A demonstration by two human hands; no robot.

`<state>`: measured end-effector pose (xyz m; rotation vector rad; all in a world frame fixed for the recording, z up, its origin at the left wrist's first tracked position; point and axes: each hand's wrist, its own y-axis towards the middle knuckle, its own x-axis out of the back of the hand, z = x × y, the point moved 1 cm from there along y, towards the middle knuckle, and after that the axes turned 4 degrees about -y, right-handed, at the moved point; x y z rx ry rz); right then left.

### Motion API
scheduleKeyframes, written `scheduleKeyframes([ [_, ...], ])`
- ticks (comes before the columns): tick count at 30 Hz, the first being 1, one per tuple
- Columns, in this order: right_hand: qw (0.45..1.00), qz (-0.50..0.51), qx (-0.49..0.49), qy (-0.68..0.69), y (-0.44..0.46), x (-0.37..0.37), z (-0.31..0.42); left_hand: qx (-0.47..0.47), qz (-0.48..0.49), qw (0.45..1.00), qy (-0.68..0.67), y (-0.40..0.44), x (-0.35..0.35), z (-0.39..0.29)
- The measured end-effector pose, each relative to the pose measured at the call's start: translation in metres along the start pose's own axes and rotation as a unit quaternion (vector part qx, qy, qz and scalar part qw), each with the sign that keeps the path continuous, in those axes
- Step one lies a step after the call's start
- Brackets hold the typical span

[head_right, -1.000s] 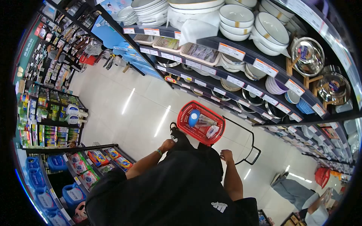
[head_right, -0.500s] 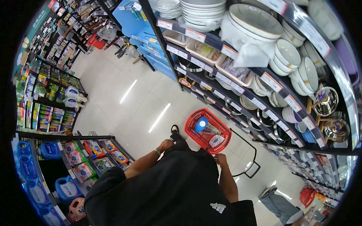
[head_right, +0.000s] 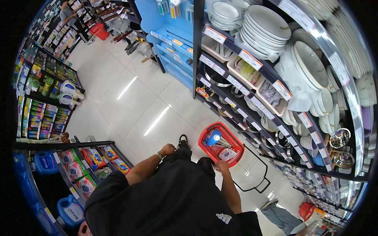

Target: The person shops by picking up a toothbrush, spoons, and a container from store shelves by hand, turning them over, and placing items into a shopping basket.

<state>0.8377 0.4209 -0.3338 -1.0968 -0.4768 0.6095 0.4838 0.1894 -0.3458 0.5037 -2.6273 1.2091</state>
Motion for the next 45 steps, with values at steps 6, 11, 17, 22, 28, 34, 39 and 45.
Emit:
scheduleKeyframes([
  [6, 0.995, 0.019, 0.052, -0.086, -0.004, -0.062, 0.031, 0.123, 0.061, 0.986, -0.096, -0.013, 0.067, 0.016],
  [11, 0.993, 0.019, 0.083, -0.076, -0.014, -0.085, 0.082, 0.126, 0.066, 0.976, -0.163, -0.017, 0.091, 0.048],
  [17, 0.978, 0.046, 0.202, 0.038, -0.002, -0.072, 0.165, 0.177, 0.032, 0.932, -0.314, -0.019, 0.079, 0.077],
  [22, 0.877, -0.136, 0.424, -0.180, -0.064, -0.100, 0.305, -0.014, -0.010, 0.985, -0.173, 0.000, 0.060, 0.130],
  [28, 0.751, -0.249, 0.572, -0.214, -0.112, -0.140, 0.451, -0.040, -0.066, 0.985, -0.152, -0.011, 0.076, 0.121],
  [34, 0.692, -0.321, 0.599, -0.241, -0.115, -0.165, 0.550, 0.049, -0.073, 0.981, -0.170, -0.012, 0.130, 0.080],
  [39, 0.674, -0.414, 0.481, -0.379, -0.101, -0.159, 0.601, -0.010, 0.019, 0.994, -0.103, 0.052, 0.166, 0.074],
  [45, 0.643, -0.454, 0.488, -0.377, -0.049, -0.147, 0.635, 0.081, -0.052, 0.963, -0.253, 0.093, 0.226, -0.069],
])
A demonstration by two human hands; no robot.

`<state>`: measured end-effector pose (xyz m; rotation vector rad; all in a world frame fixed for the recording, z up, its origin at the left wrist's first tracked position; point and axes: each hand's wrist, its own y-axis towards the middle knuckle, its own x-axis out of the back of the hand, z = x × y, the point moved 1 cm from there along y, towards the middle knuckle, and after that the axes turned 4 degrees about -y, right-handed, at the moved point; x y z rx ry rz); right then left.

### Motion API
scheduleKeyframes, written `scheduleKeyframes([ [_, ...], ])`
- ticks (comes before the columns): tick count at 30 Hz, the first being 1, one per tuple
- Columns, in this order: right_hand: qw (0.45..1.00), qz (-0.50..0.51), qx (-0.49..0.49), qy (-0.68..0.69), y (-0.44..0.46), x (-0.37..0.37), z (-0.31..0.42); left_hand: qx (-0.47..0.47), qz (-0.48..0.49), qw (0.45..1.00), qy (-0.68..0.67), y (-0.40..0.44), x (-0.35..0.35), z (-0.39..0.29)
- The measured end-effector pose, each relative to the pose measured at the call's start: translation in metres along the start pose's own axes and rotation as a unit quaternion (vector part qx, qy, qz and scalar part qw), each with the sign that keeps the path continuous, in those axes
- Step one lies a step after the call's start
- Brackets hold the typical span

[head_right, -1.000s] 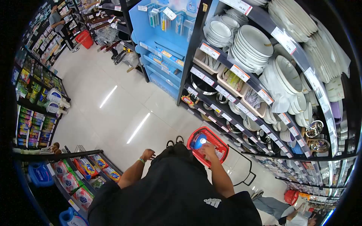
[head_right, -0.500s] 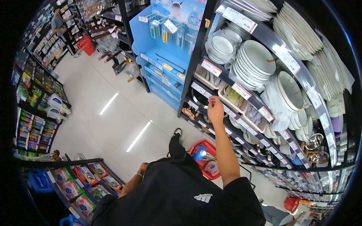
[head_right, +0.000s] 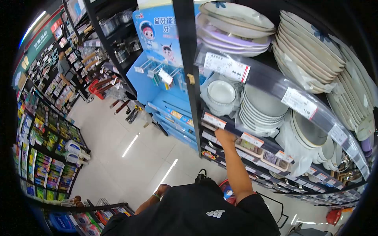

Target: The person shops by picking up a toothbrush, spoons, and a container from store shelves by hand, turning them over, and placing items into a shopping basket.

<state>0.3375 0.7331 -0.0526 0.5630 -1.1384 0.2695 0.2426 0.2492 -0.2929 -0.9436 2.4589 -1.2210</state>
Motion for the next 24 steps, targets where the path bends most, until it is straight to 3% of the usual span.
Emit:
scheduleKeyframes([
  [1, 1.000, -0.006, -0.013, -0.002, 0.003, -0.009, -0.005, 0.023, -0.003, 0.999, 0.040, 0.008, -0.004, -0.019],
  [2, 0.996, 0.067, -0.027, 0.058, 0.008, 0.024, 0.007, 0.020, -0.003, 0.999, 0.045, 0.018, -0.008, -0.035],
  [4, 0.990, 0.103, -0.066, 0.070, 0.013, 0.022, 0.004, 0.033, 0.038, 0.999, 0.013, 0.043, -0.013, -0.055],
  [6, 0.989, 0.120, -0.041, 0.074, 0.016, 0.014, -0.012, 0.027, 0.055, 0.997, 0.038, 0.065, -0.019, -0.072],
  [8, 0.996, 0.033, -0.077, 0.008, 0.005, -0.015, -0.033, 0.016, 0.082, 0.996, 0.038, 0.087, -0.029, -0.085],
  [9, 0.989, 0.122, -0.052, 0.062, 0.010, 0.014, -0.026, -0.162, 0.139, 0.959, 0.185, 0.133, -0.021, -0.053],
  [10, 0.990, 0.063, -0.119, 0.049, 0.008, -0.036, -0.047, -0.163, 0.143, 0.958, 0.189, 0.146, -0.024, -0.052],
  [12, 0.954, 0.194, -0.183, 0.135, 0.014, -0.027, -0.048, -0.203, 0.101, 0.914, 0.337, 0.161, -0.033, -0.060],
  [14, 0.937, 0.292, -0.144, 0.127, 0.017, 0.024, -0.020, -0.199, 0.124, 0.890, 0.390, 0.160, -0.039, -0.082],
  [16, 0.949, 0.282, -0.115, 0.082, 0.020, 0.055, -0.005, -0.314, 0.085, 0.850, 0.414, 0.152, -0.043, -0.110],
  [17, 0.948, 0.282, -0.120, 0.082, 0.020, 0.040, -0.013, -0.087, 0.076, 0.980, 0.165, 0.123, -0.050, -0.138],
  [20, 0.942, 0.274, -0.143, 0.128, 0.009, -0.012, -0.032, -0.040, 0.081, 0.990, 0.108, 0.125, -0.051, -0.157],
  [22, 0.987, 0.116, -0.084, 0.074, 0.004, -0.020, -0.031, -0.052, 0.090, 0.984, 0.146, 0.127, -0.050, -0.164],
  [24, 0.982, 0.152, -0.073, 0.083, 0.013, -0.032, -0.032, -0.061, 0.102, 0.976, 0.184, 0.125, -0.048, -0.168],
])
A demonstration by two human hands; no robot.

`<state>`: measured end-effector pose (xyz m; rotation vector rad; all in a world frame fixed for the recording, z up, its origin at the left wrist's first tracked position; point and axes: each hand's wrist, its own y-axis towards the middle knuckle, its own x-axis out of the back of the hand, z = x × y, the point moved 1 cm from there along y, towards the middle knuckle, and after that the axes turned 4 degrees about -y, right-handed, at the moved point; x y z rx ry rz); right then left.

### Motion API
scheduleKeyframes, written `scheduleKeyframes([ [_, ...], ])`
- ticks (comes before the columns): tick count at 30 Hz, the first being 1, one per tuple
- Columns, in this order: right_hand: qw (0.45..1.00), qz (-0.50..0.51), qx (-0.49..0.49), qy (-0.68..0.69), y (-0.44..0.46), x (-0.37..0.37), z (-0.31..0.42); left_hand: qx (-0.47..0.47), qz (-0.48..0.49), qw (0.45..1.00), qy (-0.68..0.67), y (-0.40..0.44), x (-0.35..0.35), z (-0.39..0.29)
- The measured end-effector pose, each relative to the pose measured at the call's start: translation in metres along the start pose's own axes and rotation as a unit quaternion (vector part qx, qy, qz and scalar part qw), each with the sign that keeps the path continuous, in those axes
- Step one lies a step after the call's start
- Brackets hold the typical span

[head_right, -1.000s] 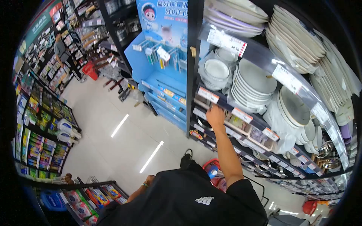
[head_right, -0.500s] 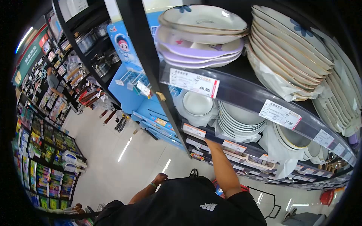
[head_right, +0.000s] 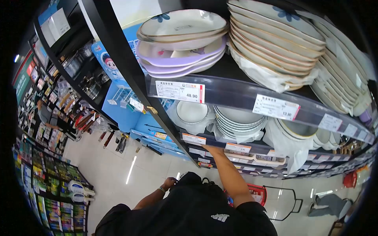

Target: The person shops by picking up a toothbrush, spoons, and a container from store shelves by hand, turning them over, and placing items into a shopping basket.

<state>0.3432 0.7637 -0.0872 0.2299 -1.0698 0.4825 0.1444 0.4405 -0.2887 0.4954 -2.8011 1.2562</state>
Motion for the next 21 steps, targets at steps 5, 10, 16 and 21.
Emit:
scheduleKeyframes([
  [5, 1.000, -0.029, -0.008, 0.006, -0.023, 0.042, 0.048, -0.245, 0.080, 0.918, 0.300, 0.041, 0.019, 0.058],
  [10, 0.990, -0.143, -0.003, 0.002, 0.013, -0.026, 0.014, -0.375, 0.106, 0.809, 0.440, 0.025, 0.046, 0.070],
  [16, 0.909, -0.353, 0.168, -0.145, 0.006, -0.067, -0.002, -0.288, 0.059, 0.935, 0.199, -0.005, 0.085, 0.103],
  [21, 0.814, -0.162, -0.077, 0.552, -0.091, -0.001, 0.087, -0.259, 0.078, 0.959, 0.087, -0.060, 0.100, 0.075],
])
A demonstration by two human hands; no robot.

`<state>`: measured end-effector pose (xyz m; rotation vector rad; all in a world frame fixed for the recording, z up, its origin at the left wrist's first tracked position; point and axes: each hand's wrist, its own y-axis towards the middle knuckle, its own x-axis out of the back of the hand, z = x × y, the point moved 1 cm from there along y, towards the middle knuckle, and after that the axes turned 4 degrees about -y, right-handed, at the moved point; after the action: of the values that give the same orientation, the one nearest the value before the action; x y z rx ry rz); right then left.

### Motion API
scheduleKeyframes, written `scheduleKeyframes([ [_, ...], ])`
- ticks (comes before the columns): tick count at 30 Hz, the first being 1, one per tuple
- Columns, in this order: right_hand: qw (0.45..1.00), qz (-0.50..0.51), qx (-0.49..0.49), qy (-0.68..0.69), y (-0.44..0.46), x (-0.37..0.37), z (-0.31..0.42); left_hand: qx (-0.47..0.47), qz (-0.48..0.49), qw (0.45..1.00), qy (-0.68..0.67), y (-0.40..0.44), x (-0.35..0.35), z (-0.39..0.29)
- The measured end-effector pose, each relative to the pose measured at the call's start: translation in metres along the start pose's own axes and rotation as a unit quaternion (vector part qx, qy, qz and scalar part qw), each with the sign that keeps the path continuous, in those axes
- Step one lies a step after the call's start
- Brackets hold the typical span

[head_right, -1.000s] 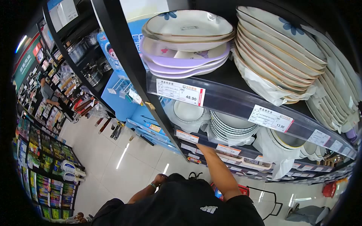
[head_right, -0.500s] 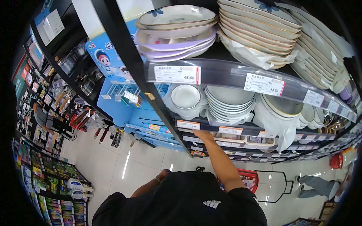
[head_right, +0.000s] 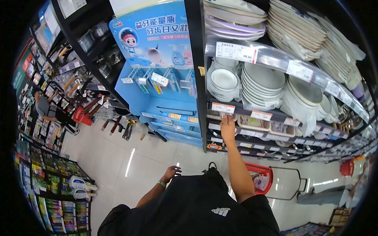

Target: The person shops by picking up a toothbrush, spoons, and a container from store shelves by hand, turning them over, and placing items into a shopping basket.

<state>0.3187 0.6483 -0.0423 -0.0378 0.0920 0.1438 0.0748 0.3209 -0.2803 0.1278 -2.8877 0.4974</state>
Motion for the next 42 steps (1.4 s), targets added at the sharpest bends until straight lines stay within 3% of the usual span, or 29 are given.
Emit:
scheduleKeyframes([
  [1, 1.000, 0.005, -0.013, -0.024, -0.014, 0.005, -0.004, 0.205, -0.032, 0.951, -0.227, -0.009, -0.003, -0.023],
  [3, 1.000, 0.003, -0.021, -0.013, -0.047, 0.013, -0.006, 0.207, -0.014, 0.955, -0.213, -0.017, -0.005, -0.050],
  [5, 1.000, 0.008, -0.030, 0.000, -0.085, 0.023, -0.010, 0.155, 0.006, 0.963, -0.221, -0.019, -0.011, -0.067],
  [9, 0.985, -0.020, -0.013, -0.168, -0.175, 0.045, -0.020, 0.110, 0.061, 0.948, -0.291, -0.020, -0.027, -0.116],
  [11, 0.987, -0.005, -0.109, -0.120, -0.224, 0.047, -0.008, 0.094, 0.088, 0.948, -0.291, -0.023, -0.033, -0.150],
  [14, 0.981, 0.027, -0.156, -0.110, -0.277, 0.046, -0.009, 0.062, 0.108, 0.928, -0.352, -0.031, -0.041, -0.197],
  [17, 0.982, 0.080, -0.122, -0.123, -0.311, 0.045, -0.012, 0.046, 0.114, 0.903, -0.413, -0.036, -0.044, -0.244],
  [18, 0.978, 0.084, -0.153, -0.118, -0.319, 0.040, 0.005, 0.031, 0.113, 0.902, -0.417, -0.038, -0.046, -0.253],
  [23, 0.975, 0.138, -0.160, -0.066, -0.328, 0.051, 0.043, -0.098, 0.159, 0.902, -0.389, -0.055, -0.054, -0.317],
  [29, 0.949, 0.274, -0.155, 0.008, -0.324, 0.079, 0.085, -0.166, 0.174, 0.890, -0.387, -0.074, -0.079, -0.369],
  [33, 0.943, 0.299, -0.141, 0.029, -0.331, 0.099, 0.101, -0.189, 0.192, 0.885, -0.380, -0.084, -0.111, -0.397],
  [42, 0.912, 0.362, -0.106, 0.161, -0.327, 0.170, 0.108, -0.270, 0.310, 0.807, -0.425, -0.100, -0.180, -0.437],
])
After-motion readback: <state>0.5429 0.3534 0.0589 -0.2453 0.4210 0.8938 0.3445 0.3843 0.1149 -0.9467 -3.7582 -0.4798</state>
